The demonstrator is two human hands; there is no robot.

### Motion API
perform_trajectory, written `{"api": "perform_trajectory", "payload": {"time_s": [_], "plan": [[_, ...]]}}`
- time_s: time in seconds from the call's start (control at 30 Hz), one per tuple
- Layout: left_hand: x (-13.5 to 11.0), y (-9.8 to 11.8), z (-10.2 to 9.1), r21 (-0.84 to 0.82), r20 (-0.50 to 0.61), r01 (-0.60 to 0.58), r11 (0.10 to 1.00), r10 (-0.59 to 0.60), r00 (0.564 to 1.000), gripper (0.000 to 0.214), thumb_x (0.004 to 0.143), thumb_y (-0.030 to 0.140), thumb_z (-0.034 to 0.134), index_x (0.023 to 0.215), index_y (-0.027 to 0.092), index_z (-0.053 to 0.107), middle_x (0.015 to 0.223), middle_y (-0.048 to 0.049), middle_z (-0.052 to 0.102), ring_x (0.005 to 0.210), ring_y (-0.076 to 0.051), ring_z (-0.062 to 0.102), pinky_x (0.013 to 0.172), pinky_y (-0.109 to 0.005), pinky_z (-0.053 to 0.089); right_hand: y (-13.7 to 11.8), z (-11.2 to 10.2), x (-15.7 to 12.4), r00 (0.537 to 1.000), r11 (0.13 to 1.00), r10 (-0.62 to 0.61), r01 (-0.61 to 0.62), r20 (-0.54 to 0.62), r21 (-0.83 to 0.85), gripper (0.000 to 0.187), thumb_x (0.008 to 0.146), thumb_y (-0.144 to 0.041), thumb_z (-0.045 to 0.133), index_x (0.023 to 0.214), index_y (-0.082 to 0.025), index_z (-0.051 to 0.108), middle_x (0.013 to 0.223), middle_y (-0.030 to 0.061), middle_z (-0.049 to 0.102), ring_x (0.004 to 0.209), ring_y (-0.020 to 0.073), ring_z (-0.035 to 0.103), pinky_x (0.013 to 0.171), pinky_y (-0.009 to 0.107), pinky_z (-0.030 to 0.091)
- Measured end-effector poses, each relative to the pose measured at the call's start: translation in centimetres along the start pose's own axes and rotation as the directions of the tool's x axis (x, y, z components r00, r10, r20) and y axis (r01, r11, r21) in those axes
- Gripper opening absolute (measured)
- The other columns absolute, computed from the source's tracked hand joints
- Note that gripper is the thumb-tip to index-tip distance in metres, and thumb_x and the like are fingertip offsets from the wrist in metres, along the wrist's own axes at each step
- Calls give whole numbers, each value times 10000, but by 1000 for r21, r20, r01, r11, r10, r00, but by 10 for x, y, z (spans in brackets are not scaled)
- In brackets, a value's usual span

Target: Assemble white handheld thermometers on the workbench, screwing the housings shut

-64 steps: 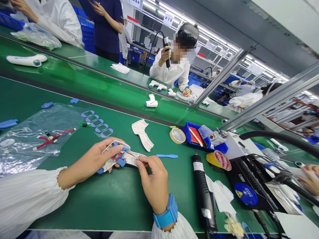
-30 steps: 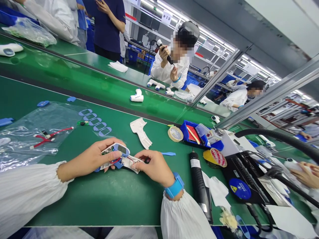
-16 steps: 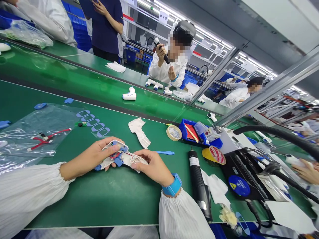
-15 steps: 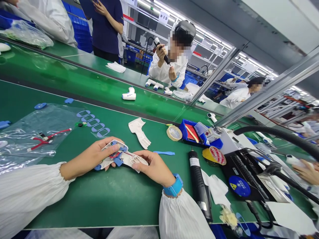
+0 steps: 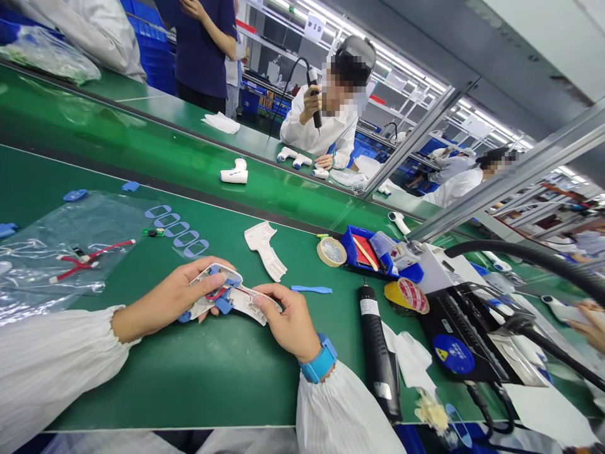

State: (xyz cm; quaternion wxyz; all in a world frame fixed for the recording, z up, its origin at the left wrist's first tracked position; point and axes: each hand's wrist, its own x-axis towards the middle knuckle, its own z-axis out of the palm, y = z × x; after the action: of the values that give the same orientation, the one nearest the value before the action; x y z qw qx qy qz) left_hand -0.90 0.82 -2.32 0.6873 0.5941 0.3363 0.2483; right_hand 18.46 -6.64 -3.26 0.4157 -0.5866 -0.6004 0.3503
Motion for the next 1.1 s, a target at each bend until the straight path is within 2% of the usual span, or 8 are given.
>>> {"api": "perform_trajectory", "payload": {"time_s": [0.13, 0.23, 0.3, 0.4, 0.63, 1.1], "plan": [[1, -1, -2, 36, -2, -38, 999, 38, 999, 373, 809, 502, 543, 1028, 200, 526, 688, 13, 595, 566, -132, 601, 410, -186, 446, -2, 2, 0, 992, 985, -97, 84, -80, -147, 171, 851, -297, 555, 948, -208, 664, 908, 37, 693, 829, 186, 623, 752, 310, 476], [2, -1, -3, 59, -19, -64, 996, 65, 998, 386, 798, 510, 552, 1031, 203, 528, 700, 16, 579, 570, -131, 600, 407, -186, 447, -7, 1, -3, 951, 939, -238, 173, -197, -295, 153, 853, -267, 556, 971, -218, 639, 946, 47, 658, 901, 197, 576, 797, 341, 444], [3, -1, -3, 55, -35, -69, 996, 71, 997, 377, 806, 504, 544, 1029, 201, 530, 699, 15, 580, 563, -129, 600, 403, -184, 444, -10, 1, -7, 926, 913, -291, 195, -239, -357, 97, 850, -254, 557, 902, -213, 629, 879, 43, 638, 857, 193, 552, 777, 345, 425], [3, 0, -3, 40, -57, -59, 997, 62, 996, 359, 813, 488, 542, 1023, 197, 535, 699, 10, 591, 559, -131, 607, 401, -179, 441, -13, 3, -12, 946, 922, -261, 184, -194, -341, 64, 835, -251, 577, 802, -212, 616, 780, 23, 620, 766, 178, 537, 723, 329, 415], [3, -1, -3, 39, -52, -53, 998, 55, 997, 365, 807, 490, 551, 1030, 202, 533, 717, 6, 600, 560, -129, 602, 395, -177, 442, -11, 9, -14, 962, 947, -218, 168, -164, -272, 59, 836, -225, 580, 802, -216, 627, 779, 12, 632, 766, 170, 541, 716, 311, 410], [0, 1, 3, 24, -64, -54, 998, 56, 996, 336, 807, 459, 559, 1012, 193, 548, 669, 11, 586, 539, -124, 579, 414, -188, 449, -6, 14, -12, 941, 909, -268, 175, -209, -378, 47, 805, -211, 627, 766, -223, 651, 733, 10, 638, 719, 172, 548, 677, 322, 425]]}}
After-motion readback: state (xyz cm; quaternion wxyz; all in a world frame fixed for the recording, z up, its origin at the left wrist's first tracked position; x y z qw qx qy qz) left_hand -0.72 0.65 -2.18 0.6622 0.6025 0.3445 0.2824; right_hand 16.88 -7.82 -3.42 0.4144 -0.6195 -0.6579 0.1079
